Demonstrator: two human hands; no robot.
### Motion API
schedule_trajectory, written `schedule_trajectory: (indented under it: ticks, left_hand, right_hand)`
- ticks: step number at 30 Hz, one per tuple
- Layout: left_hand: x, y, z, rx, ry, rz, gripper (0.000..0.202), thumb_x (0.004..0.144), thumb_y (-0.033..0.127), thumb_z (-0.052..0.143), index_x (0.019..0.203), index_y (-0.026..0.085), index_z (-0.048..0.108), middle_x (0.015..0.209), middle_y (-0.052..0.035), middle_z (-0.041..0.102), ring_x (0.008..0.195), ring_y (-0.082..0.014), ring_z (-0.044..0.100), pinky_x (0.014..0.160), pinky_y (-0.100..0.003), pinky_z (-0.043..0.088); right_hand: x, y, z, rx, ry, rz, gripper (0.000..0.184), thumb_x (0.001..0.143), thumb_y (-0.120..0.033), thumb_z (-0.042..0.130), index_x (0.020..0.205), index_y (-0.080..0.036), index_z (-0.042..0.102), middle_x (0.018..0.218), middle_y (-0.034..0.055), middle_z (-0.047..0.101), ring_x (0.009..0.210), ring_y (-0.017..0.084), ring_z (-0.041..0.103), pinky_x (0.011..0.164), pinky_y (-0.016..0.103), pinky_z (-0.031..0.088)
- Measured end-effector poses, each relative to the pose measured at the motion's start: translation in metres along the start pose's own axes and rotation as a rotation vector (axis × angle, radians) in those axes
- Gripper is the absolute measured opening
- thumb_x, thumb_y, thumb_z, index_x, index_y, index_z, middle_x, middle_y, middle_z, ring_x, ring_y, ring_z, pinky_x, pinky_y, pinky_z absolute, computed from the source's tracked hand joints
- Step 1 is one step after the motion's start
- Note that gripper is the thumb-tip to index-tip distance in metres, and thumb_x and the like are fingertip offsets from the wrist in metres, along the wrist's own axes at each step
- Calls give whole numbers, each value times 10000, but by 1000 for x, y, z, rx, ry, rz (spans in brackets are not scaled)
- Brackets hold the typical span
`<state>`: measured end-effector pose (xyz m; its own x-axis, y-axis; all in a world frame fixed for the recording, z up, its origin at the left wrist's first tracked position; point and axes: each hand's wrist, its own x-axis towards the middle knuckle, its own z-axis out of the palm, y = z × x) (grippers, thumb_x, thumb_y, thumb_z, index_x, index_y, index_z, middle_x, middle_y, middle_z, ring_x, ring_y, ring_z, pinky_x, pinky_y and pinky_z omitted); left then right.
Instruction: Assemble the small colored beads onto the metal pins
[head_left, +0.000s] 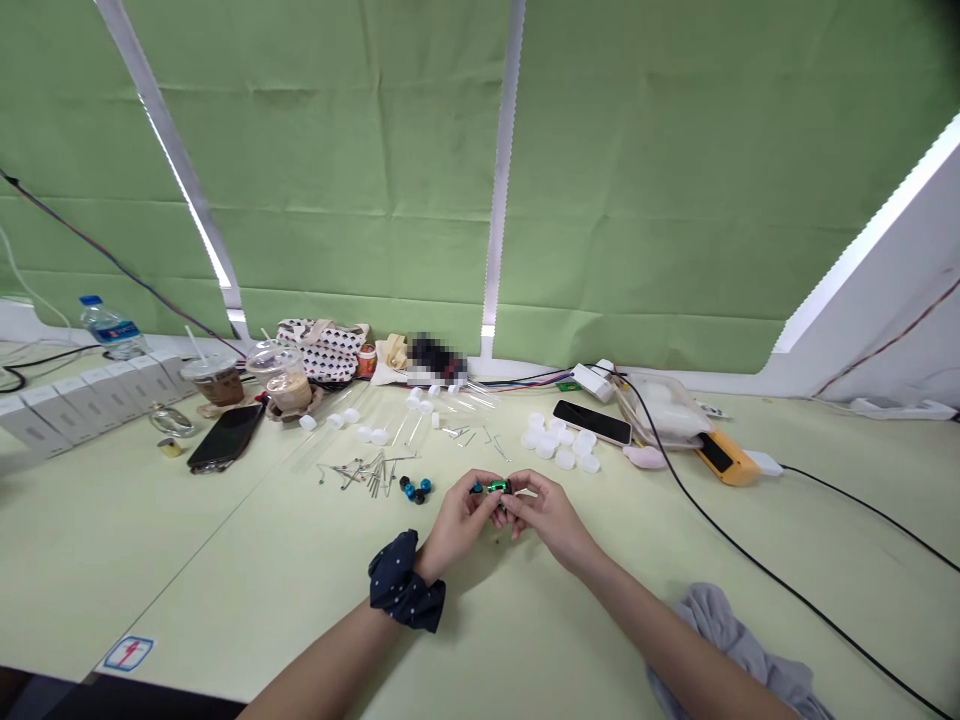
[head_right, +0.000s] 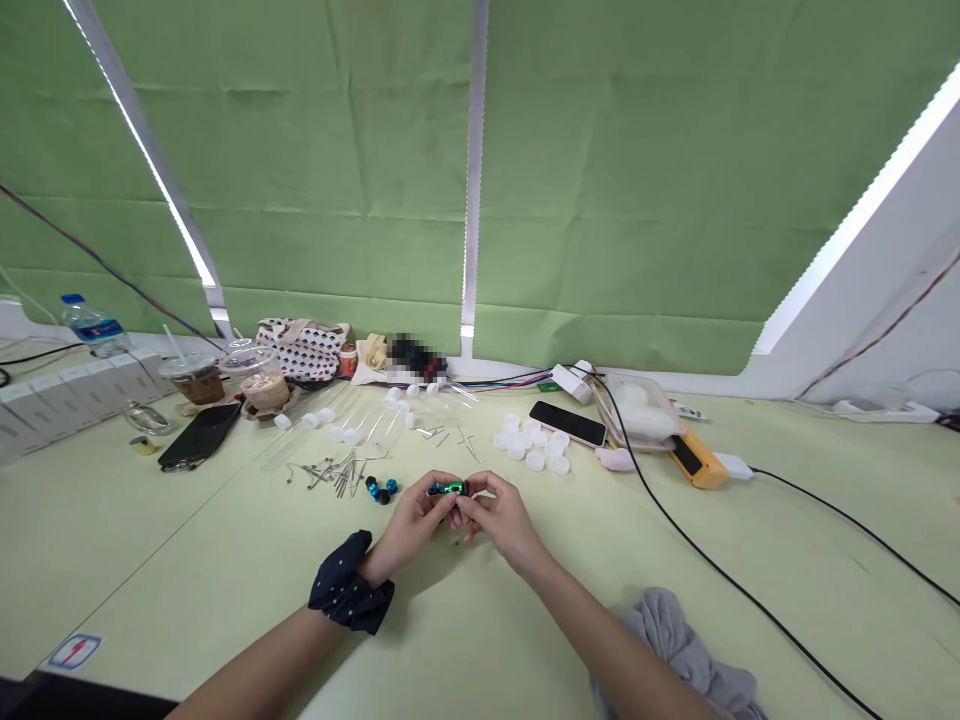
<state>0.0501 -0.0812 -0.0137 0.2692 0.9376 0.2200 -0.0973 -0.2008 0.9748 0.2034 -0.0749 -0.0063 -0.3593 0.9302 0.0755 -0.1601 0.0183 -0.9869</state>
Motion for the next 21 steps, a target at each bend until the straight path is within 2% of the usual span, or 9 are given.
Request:
schedule_trajectory:
  ticks: [8, 15, 19, 21]
  left_hand:
    - [2, -2, -1, -68, 9, -32, 248, 795, 354, 574, 917, 156, 487, 619, 9, 575, 577, -130, 587, 576, -275, 483]
    - [3, -1, -5, -98, 0, -46, 263, 768, 361, 607, 868, 156, 476, 647, 6, 593, 579, -137, 609, 584, -291, 507]
    - [2, 0, -4, -105, -10, -51, 255, 774, 360, 599, 862, 153, 479, 636, -3, 611, 582, -145, 619, 577, -291, 508]
    - [2, 1, -4, -107, -15, -53, 252, 773, 354, 600, 858, 152, 477, 619, -1, 611, 571, -146, 619, 564, -283, 506]
  right_hand:
    - [5, 5, -6, -70, 57, -112, 396, 623, -293, 732, 956, -187, 546, 880, 47, 604, 824, 168, 587, 759, 323, 491]
    - [4, 3, -4, -8, 7, -50, 395, 628, -309, 738, 960, -183, 566, 915, 56, 615, 853, 174, 581, 776, 319, 467]
    - [4, 3, -6, -59, -9, 3, 336, 698, -380, 678, 940, -171, 575, 825, 50, 623, 748, 162, 585, 677, 300, 464]
    - [4, 3, -7, -65, -14, -10, 334, 692, -378, 685, 934, -177, 574, 827, 49, 622, 755, 163, 584, 676, 298, 460]
